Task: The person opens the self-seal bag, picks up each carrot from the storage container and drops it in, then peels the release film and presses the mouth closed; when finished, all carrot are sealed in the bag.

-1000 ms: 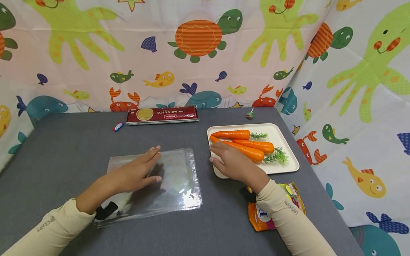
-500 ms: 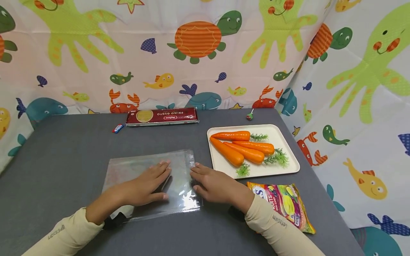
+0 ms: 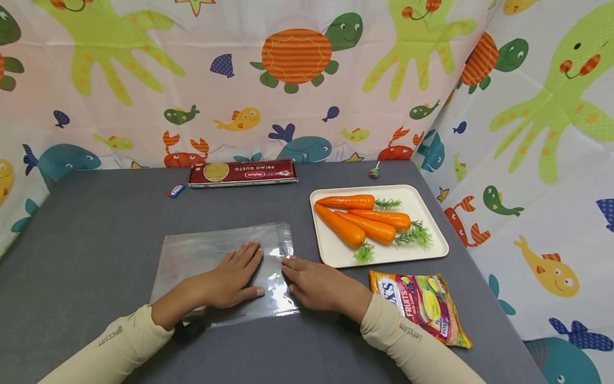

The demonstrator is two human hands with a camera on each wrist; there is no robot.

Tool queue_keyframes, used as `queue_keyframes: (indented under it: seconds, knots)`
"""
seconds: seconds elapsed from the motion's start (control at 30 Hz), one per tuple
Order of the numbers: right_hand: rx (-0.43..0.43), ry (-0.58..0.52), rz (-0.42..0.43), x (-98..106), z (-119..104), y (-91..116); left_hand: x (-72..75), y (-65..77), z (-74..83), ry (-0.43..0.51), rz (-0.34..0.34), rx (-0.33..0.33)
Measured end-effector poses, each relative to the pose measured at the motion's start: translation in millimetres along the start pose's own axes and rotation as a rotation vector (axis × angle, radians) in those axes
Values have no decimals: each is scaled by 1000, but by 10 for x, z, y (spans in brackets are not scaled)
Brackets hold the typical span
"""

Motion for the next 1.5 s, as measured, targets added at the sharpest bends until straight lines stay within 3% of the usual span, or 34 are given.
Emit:
queue_keyframes:
  seconds: [0.23,0.4,0.8,1.07,1.5]
  knots:
    - [-10,33,-7,-7,6,3,-68,-1,-41,-20,-62,29]
    - [6,52,-2,-3,-7,5,-57,24,-84,-17,-39,35]
    - [3,77,14,12,-4,8,174,118,97,-52,185,-104]
    - [-2,52,2,1,11,2,403,218,156,-12,441,-186]
    - [31,94,24,23,-13,-20,510,366,27,90,551,-82]
Point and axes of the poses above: each hand's wrist, its own y-axis away from the middle knuckle, its own x-axis out of the back of the hand, z = x × y, the point moved 10 cm from there along -y, towards the middle knuckle, and after that the axes turned 3 degrees about -y, right-handed, at the moved point
